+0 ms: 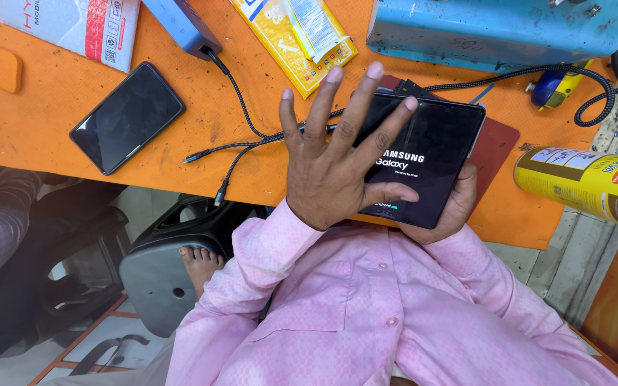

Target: The person assembles a foldable mobile phone by connecting internal ribbon cables to the motherboard, aligning internal components, and closing the device to check the screen.

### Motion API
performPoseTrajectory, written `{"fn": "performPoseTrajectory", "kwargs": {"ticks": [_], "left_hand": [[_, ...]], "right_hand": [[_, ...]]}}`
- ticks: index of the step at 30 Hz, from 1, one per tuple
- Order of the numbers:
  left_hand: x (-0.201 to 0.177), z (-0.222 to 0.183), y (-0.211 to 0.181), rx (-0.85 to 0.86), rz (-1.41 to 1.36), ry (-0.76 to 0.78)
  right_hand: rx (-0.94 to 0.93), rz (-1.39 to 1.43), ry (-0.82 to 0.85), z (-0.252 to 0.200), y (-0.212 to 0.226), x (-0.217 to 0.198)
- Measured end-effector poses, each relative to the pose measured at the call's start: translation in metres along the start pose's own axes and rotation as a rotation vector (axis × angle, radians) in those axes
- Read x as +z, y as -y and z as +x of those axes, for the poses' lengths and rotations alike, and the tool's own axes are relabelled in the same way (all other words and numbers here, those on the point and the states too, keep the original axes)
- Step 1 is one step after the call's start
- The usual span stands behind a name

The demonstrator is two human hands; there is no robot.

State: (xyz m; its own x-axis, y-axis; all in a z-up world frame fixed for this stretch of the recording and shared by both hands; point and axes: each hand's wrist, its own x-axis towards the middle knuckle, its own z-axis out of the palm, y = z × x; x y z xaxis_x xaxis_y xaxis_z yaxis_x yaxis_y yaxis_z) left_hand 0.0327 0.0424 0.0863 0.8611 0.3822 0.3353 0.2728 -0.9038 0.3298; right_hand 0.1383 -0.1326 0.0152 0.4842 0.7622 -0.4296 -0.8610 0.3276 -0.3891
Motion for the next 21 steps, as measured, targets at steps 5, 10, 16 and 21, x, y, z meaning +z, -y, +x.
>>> {"fn": "performPoseTrajectory", "kwargs": {"ticks": [5,10,16,21], "left_hand": [[-0.002,-0.001,0.002,0.002,-0.034,0.015],[-0.001,-0.003,-0.002,0.051,-0.025,0.044],[-0.004,-0.010,0.011,-0.080,-0.032,-0.027],[-0.002,-0.034,0.021,-0.144,-0.234,-0.153]], "right_hand": [[0.001,0.023,0.039,-0.001,0.000,0.002],[-0.003,0.020,-0.006,0.001,0.001,-0.001],[0.014,0.035,-0.002,0.001,0.002,0.004],[0.011,0.029,0.004,0.001,0.002,0.007]]}}
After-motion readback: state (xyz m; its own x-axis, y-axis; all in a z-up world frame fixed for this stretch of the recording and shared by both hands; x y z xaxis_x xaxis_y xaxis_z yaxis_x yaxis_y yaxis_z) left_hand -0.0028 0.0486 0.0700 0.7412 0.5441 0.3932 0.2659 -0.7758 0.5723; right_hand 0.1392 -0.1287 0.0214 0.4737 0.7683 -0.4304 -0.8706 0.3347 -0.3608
